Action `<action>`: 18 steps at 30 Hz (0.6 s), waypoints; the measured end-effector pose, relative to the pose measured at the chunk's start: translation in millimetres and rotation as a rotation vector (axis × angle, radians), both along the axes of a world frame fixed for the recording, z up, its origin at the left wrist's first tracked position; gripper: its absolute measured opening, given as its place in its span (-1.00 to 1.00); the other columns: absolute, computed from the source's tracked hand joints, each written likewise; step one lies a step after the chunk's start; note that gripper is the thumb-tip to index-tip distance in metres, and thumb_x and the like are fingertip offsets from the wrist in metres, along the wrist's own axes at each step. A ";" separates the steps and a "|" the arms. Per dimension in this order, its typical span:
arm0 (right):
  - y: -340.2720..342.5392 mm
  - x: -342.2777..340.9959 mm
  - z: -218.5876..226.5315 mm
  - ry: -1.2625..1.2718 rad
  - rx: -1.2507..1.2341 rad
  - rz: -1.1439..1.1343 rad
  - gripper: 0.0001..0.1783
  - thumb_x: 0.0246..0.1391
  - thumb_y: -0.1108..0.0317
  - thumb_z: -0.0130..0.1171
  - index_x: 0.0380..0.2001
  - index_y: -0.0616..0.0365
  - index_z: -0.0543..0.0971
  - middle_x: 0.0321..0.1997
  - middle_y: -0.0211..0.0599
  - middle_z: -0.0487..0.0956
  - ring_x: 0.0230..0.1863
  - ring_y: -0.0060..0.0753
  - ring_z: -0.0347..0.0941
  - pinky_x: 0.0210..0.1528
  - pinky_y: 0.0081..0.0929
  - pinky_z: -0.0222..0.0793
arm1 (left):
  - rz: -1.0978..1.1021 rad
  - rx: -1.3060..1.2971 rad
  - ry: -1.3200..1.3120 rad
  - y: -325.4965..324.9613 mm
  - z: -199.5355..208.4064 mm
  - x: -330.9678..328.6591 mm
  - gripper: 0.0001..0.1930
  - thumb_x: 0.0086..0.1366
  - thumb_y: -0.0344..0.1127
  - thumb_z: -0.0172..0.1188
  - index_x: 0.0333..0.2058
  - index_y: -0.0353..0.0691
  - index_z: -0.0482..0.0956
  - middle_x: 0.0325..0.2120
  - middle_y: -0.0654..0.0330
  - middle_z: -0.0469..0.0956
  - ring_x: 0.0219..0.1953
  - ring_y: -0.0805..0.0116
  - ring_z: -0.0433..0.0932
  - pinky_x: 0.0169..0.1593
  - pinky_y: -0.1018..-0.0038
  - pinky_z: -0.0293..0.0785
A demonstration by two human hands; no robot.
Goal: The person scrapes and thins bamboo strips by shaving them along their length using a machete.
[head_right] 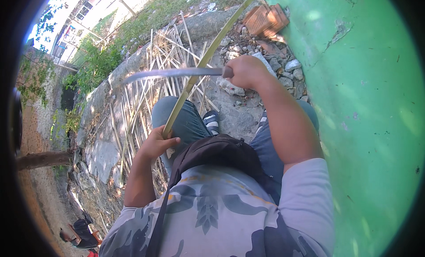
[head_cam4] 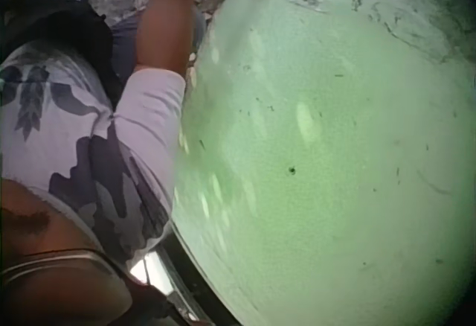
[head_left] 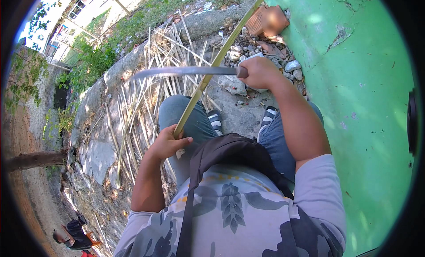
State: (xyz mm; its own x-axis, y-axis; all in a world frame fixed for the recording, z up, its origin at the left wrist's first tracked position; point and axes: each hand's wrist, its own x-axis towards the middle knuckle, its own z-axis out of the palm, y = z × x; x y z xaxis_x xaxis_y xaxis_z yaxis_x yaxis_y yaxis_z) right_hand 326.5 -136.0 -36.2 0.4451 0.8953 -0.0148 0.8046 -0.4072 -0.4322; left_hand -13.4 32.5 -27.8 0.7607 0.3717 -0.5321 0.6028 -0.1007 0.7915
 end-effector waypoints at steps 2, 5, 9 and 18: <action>-8.9 22.6 -6.0 0.147 -0.026 -0.040 -0.81 -0.03 0.17 0.37 -0.33 -0.06 0.69 -0.31 -0.18 0.69 -0.20 -0.03 0.63 -0.12 -0.11 0.52 | 0.037 -0.010 -0.022 -1.1 -0.9 3.5 -0.66 0.23 -0.25 0.44 -0.43 -0.12 0.37 -0.56 0.46 0.27 -0.49 0.62 0.23 -0.42 0.54 0.23; -9.0 15.9 -2.7 -0.106 -0.041 -0.204 -0.80 -0.01 0.16 0.36 -0.29 -0.09 0.70 -0.26 -0.19 0.70 -0.18 -0.05 0.63 -0.08 -0.15 0.53 | 0.027 0.007 -0.006 4.7 -9.5 1.4 -0.65 0.25 -0.23 0.43 -0.44 -0.12 0.35 -0.56 0.45 0.28 -0.50 0.61 0.23 -0.44 0.54 0.22; -4.3 -2.3 0.9 -0.075 -0.022 -0.105 -0.81 0.02 0.15 0.33 -0.28 -0.10 0.70 -0.27 -0.20 0.70 -0.19 -0.02 0.63 -0.08 -0.16 0.54 | 0.064 -0.024 0.010 4.3 -9.8 -1.6 -0.64 0.24 -0.21 0.43 -0.45 -0.12 0.35 -0.56 0.45 0.29 -0.51 0.61 0.23 -0.46 0.54 0.22; -13.2 41.4 -14.0 -0.030 0.027 -0.348 -0.78 0.04 0.18 0.30 -0.25 -0.03 0.69 -0.23 -0.15 0.69 -0.13 -0.01 0.62 -0.07 -0.14 0.51 | -0.058 0.177 0.009 -1.1 -6.8 4.9 -0.59 0.22 -0.19 0.46 -0.47 -0.14 0.31 -0.58 0.41 0.31 -0.52 0.58 0.27 -0.46 0.49 0.28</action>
State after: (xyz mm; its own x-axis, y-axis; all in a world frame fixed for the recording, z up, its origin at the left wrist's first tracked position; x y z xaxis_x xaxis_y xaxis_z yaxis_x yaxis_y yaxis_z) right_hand 368.0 -149.2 -50.2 0.7236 0.6898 0.0242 0.6321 -0.6482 -0.4246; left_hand -8.5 31.4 -34.6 0.7791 0.4160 -0.4690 0.5989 -0.2727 0.7530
